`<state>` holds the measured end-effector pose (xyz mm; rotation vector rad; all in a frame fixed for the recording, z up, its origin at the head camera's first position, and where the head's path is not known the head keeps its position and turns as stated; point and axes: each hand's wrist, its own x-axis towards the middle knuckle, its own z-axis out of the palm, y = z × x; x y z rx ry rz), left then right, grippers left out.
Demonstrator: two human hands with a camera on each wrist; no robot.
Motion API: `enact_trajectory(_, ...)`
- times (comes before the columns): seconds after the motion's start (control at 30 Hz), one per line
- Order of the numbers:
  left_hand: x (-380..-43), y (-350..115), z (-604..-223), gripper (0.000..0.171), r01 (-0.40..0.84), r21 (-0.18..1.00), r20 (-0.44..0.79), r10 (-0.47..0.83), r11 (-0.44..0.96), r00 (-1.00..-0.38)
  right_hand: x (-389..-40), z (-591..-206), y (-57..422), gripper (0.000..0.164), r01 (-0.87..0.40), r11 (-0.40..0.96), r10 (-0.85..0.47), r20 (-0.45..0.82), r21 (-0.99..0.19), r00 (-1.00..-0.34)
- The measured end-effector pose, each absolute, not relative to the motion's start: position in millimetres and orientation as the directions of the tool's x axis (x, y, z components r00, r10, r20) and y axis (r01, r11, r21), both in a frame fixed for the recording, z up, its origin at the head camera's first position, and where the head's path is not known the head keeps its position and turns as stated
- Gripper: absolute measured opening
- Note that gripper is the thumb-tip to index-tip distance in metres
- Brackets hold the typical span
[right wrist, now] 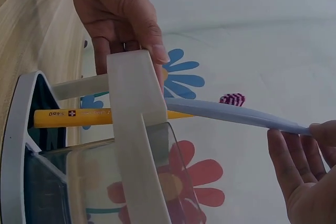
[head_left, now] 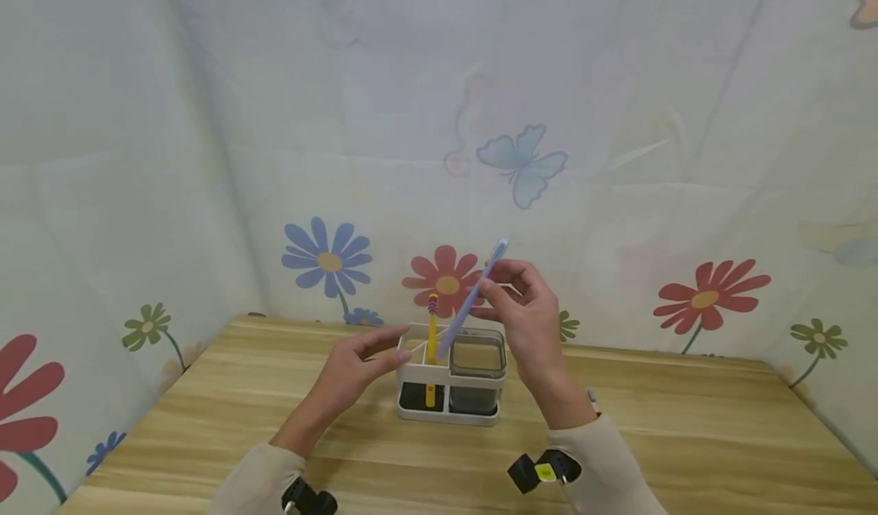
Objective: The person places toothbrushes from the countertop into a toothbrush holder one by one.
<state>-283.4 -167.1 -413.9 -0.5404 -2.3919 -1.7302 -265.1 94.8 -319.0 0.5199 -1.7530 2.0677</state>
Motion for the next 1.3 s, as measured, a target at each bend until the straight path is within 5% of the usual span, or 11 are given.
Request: enact_trajectory(1.3, -284, -167, -416, 0.048, 0.376, 0.884, 0.327, 0.208, 0.277, -0.922, -275, -355, 76, 0.02, -0.497, 0.081, -0.103, 0.489, -0.864, -0.866)
